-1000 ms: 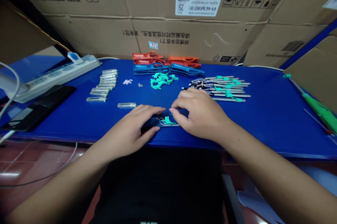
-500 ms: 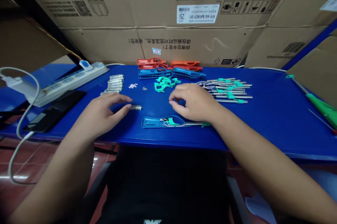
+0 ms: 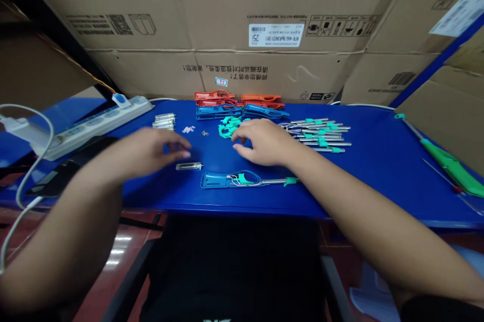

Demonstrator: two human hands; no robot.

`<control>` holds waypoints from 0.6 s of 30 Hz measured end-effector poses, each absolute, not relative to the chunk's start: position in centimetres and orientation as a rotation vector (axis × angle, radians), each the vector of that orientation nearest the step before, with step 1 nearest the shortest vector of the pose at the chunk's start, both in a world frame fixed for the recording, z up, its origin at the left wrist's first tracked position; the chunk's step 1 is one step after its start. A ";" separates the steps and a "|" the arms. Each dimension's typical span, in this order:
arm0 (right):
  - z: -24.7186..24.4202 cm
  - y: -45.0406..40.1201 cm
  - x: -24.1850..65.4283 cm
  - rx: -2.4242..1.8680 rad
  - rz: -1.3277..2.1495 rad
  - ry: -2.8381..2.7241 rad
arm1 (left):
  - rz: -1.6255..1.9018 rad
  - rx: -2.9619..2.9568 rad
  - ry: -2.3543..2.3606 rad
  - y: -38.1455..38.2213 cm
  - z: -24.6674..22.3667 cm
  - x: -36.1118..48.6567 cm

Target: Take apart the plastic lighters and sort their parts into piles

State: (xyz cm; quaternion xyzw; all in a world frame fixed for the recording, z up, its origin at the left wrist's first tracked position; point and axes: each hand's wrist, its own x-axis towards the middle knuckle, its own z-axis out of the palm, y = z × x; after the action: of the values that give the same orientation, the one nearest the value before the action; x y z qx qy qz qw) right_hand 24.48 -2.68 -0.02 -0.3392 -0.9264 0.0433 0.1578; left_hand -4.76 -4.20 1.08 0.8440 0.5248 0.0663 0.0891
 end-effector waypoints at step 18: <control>-0.9 -1.0 27.0 -1.050 -0.021 -2.438 | -0.006 2.284 1.966 7.8 -1.6 -4.5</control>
State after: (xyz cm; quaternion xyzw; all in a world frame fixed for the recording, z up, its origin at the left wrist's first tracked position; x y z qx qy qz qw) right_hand 26.99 -0.98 -0.90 -0.3838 -0.8913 -0.0076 0.2412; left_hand -4.51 7.77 -1.55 0.7564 0.6510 -0.0020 0.0639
